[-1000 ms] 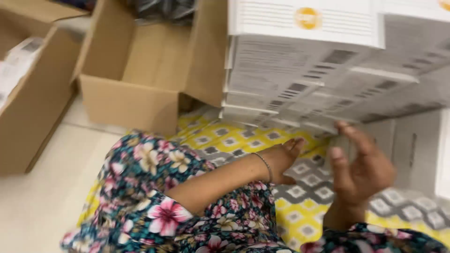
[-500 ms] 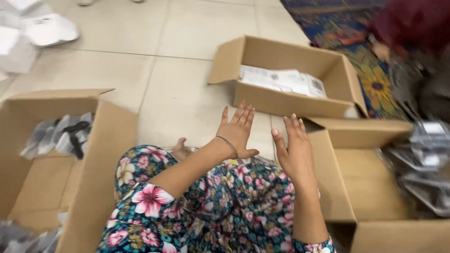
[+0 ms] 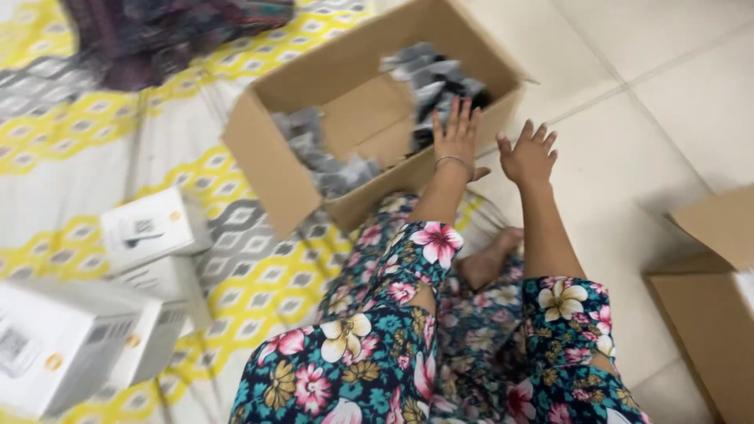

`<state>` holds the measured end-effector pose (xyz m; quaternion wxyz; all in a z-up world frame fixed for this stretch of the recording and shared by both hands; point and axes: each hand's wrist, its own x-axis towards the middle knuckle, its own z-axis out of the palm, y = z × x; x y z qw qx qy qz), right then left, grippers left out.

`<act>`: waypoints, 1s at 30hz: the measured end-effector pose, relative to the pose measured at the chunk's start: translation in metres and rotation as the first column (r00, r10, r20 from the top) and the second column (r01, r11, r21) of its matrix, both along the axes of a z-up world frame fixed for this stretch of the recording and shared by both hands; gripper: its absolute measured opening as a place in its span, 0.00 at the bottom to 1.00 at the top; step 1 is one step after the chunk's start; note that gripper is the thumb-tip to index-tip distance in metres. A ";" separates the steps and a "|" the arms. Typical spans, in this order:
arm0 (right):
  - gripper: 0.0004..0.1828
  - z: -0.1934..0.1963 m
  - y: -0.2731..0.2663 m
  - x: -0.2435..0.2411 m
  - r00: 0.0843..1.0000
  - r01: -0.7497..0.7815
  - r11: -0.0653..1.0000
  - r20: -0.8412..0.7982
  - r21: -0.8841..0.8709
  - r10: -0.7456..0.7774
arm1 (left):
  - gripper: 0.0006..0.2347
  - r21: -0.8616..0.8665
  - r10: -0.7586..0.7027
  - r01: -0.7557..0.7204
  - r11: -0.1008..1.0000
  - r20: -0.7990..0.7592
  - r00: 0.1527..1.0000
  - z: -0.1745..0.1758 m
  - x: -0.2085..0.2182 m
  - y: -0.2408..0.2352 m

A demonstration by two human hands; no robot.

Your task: The person packs small electronic items into white boxes and applies QR code labels while seated on a patterned surface.

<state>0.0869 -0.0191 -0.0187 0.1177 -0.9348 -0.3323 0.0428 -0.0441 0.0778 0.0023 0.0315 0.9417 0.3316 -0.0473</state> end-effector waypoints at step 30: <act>0.42 -0.065 0.257 -0.408 0.260 -0.870 0.353 -0.288 0.344 0.922 | 0.75 -0.482 0.936 -0.876 -0.016 -0.316 0.157 -0.090 -0.536 0.229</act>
